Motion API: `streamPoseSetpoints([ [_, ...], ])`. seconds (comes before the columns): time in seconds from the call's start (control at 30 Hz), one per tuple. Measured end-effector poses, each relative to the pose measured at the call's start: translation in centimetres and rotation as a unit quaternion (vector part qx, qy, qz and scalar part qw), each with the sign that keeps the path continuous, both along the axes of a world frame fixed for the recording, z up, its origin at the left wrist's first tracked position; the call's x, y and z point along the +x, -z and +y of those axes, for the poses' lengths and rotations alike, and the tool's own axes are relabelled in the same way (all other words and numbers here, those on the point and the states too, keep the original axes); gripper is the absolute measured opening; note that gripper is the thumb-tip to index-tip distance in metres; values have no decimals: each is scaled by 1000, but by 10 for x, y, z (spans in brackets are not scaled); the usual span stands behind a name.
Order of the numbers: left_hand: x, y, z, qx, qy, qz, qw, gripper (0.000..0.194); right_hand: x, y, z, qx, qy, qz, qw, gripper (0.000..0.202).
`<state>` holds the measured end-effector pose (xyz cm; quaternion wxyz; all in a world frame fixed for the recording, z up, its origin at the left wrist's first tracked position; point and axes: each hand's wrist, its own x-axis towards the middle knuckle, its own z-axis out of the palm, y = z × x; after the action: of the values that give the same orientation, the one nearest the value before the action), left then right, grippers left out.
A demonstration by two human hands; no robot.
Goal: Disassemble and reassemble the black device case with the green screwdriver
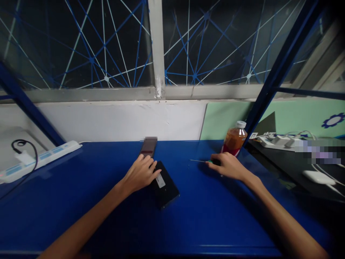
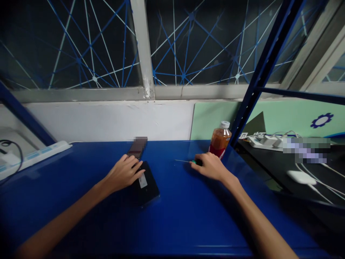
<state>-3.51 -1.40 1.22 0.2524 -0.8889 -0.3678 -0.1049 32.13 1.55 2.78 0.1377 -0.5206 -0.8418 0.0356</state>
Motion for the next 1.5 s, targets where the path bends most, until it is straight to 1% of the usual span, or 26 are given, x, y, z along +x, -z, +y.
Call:
streamPoseSetpoints([
  [0.1,-2,-4,-6,37,-46,-6,998,40,0,0,-1,-4,0,6,1000,32],
  [0.17,1,-5,-8,51,-56,-29,997,39,-1,0,-2,-7,-3,16,1000,30],
  [0.2,3,-5,-8,47,-40,-40,997,37,-2,0,-2,-9,-9,21,1000,30],
  [0.23,6,-5,-7,32,-11,-47,998,35,-3,-1,-3,-10,-17,26,999,30],
  [0.3,13,-3,-5,-20,72,-50,996,33,-6,-2,-5,-19,-38,35,998,34],
  [0.37,21,0,-1,-56,106,-46,992,37,-9,-3,-7,-37,-54,43,997,39],
  [0.43,27,4,5,-64,97,-45,992,36,-11,-4,-8,-56,-59,52,995,42],
  [0.5,30,6,10,-52,74,-49,995,35,-13,-4,-9,-71,-64,60,994,44],
  [0.63,30,10,16,-24,21,-61,998,35,-16,-2,-10,-104,-86,81,987,42],
  [0.73,28,14,17,-23,-1,-81,996,34,-21,2,-11,-123,-110,92,982,39],
  [0.9,25,20,16,-61,-7,-143,988,32,-30,7,-12,-137,-127,95,978,35],
  [1.0,25,22,16,-54,-8,-162,985,30,-32,10,-12,-131,-117,94,980,35],
  [1.17,26,22,14,-43,-8,-172,984,28,-31,14,-11,-131,-104,95,981,36],
  [1.33,27,22,12,-50,-26,-169,984,30,-30,14,-11,-130,-106,93,981,36],
  [1.5,28,23,12,-38,-22,-185,982,31,-30,14,-11,-127,-113,90,981,36],
])
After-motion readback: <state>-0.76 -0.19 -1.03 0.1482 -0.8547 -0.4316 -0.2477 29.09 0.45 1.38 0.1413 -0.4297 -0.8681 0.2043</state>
